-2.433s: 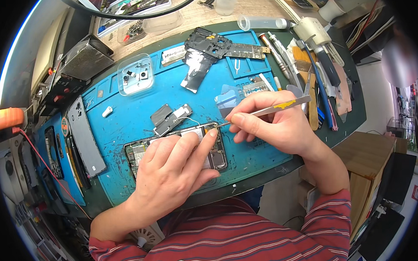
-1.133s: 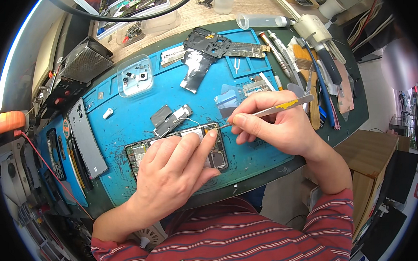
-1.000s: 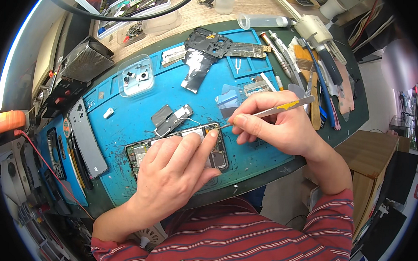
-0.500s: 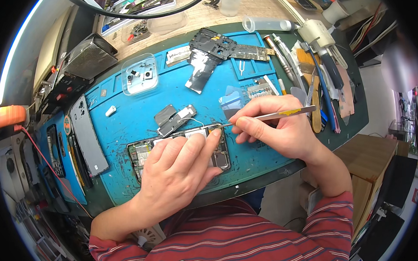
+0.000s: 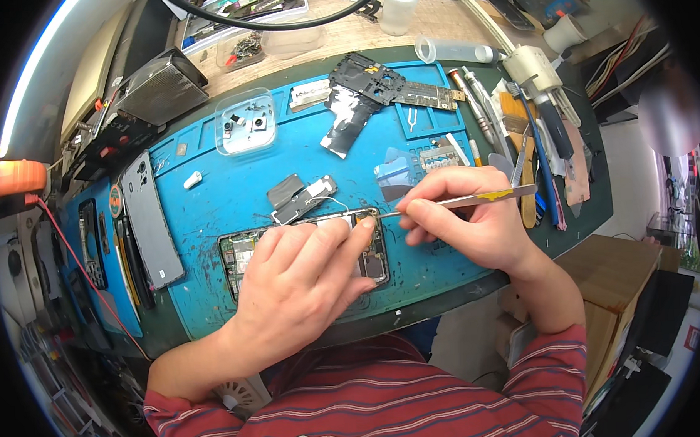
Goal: The person removes a red back cover from a smartphone, uses a heat gun on the device, and then reattaches the back cover. They then open the phone to access internal components and use a small tool to adjust parts inside.
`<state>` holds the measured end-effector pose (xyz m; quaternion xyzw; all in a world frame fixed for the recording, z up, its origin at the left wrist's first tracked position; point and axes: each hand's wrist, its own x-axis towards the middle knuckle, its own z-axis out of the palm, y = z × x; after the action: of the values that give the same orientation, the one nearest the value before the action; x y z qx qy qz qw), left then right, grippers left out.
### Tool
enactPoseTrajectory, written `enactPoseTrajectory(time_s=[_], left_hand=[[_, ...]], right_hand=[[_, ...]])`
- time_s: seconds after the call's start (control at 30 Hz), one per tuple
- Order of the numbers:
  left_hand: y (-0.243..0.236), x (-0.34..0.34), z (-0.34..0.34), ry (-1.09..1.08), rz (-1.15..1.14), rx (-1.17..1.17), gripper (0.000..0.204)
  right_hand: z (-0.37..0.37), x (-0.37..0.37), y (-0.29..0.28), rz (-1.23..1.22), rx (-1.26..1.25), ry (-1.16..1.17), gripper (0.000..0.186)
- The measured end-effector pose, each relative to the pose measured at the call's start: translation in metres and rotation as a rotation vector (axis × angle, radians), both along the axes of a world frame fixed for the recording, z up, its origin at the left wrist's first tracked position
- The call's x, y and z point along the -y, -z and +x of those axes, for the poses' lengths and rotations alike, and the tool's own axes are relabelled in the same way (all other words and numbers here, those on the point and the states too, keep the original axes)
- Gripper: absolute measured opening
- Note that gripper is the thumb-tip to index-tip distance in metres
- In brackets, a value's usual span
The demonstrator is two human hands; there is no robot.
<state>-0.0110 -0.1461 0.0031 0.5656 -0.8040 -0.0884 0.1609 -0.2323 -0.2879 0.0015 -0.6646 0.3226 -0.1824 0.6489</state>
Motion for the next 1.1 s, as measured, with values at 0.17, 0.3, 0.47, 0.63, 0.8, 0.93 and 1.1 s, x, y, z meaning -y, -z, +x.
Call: enactPoseTrajectory(time_s=[0.17,0.3,0.47,0.63,0.8,0.93,1.1], left_hand=[[0.002,-0.002,0.006,-0.037,-0.089,-0.167,0.053],[0.002,-0.007,0.007,-0.044,-0.122,-0.141,0.049],[0.005,-0.008,0.008,-0.038,-0.133,-0.146,0.047],[0.005,-0.009,0.008,-0.050,-0.135,-0.162,0.046],[0.004,-0.009,0.007,-0.054,-0.146,-0.149,0.046],[0.005,-0.009,0.007,-0.059,-0.146,-0.137,0.047],[0.005,-0.008,0.007,-0.053,-0.144,-0.123,0.047]], right_hand=[[-0.002,0.006,0.013,-0.938,0.040,0.065,0.021],[-0.001,0.005,0.013,-1.247,-0.126,-0.137,0.046],[0.007,-0.007,0.013,-1.269,-0.195,-0.214,0.047],[0.003,-0.005,0.018,-1.358,-0.161,-0.253,0.048],[0.005,-0.007,0.012,-1.453,-0.199,-0.299,0.048],[0.005,-0.010,0.011,-1.491,-0.241,-0.318,0.049],[0.005,-0.010,0.010,-1.488,-0.248,-0.327,0.048]])
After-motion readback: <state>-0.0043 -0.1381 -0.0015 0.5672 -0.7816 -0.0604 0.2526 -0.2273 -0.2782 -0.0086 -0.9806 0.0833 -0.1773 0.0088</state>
